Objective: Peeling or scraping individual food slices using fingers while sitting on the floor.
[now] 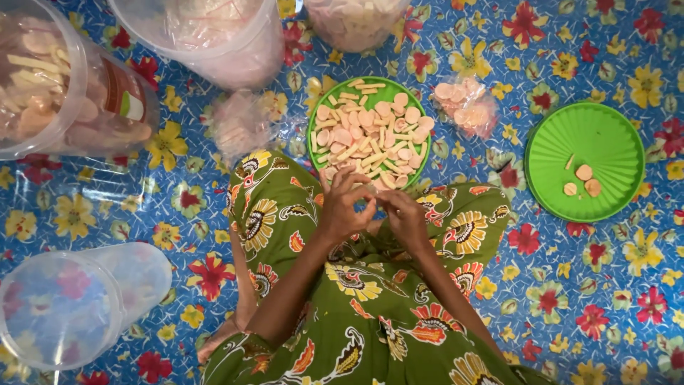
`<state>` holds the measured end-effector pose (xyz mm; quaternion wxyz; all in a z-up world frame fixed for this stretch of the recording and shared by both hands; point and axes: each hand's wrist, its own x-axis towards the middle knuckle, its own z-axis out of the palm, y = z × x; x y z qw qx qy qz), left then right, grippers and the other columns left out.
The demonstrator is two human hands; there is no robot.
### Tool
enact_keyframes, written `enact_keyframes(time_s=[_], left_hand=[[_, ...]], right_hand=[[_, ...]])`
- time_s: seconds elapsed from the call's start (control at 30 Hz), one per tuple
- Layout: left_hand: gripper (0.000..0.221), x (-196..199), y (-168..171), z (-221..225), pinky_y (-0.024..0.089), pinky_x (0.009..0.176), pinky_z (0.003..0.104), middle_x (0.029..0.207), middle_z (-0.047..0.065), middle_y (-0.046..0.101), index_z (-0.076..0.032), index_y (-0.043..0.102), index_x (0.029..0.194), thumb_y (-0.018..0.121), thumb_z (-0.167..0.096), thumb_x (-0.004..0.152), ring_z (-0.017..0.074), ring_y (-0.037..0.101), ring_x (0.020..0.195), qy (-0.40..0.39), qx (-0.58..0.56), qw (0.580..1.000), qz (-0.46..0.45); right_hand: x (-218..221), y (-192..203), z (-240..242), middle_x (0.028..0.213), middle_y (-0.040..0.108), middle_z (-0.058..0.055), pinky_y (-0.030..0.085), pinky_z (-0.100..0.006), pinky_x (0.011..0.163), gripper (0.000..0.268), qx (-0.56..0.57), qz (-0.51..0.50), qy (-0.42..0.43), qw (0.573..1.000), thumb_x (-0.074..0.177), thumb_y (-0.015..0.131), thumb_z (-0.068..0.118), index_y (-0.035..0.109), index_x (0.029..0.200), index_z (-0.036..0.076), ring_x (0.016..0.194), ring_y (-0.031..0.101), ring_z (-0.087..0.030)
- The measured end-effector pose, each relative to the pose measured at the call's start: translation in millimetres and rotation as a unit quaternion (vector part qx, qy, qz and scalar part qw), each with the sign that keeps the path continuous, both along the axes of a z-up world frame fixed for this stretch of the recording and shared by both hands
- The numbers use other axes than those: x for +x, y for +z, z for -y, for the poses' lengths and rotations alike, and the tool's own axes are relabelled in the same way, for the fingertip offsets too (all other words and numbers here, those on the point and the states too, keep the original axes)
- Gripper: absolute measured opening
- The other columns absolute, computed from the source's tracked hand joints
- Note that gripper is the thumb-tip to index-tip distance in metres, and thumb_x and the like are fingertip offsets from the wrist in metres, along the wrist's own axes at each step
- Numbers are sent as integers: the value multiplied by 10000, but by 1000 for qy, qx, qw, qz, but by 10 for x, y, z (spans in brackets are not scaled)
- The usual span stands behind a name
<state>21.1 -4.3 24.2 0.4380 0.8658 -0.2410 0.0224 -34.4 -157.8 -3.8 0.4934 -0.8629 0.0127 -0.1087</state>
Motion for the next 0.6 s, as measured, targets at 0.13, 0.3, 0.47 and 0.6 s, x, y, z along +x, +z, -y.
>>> enact_keyframes(time_s=[0.13,0.3,0.47,0.6], left_hand=[[97,120,-282,-128,127,979,739,999,25,608,-195,647,773,668,-290,778,281,518,1094,-31,-28,997,-60],[210,155,-85,-298,516,765,344,815,68,650,-86,709,873,721,31,699,184,658,772,-8,-261,944,-203],[183,83,325,-320,515,726,222,793,11,615,-34,692,900,740,4,727,55,569,735,39,-377,880,-286],[258,68,187,-353,508,719,209,868,49,622,-20,681,943,776,-5,704,65,560,751,1,-409,884,-225]], right_hand=[[-38,153,-1,858,686,-77,511,-324,720,216,124,-41,-16,991,783,612,-82,716,876,84,772,655,-193],[50,487,33,796,656,-72,529,-262,668,159,301,-161,-51,939,853,568,-46,685,942,15,675,609,-120],[111,365,43,826,665,-115,552,-255,686,153,405,-163,-70,897,849,546,-77,665,918,-10,704,644,-151],[117,312,38,856,671,-140,561,-258,689,102,402,-149,-65,901,842,574,-74,654,879,-24,745,653,-175]])
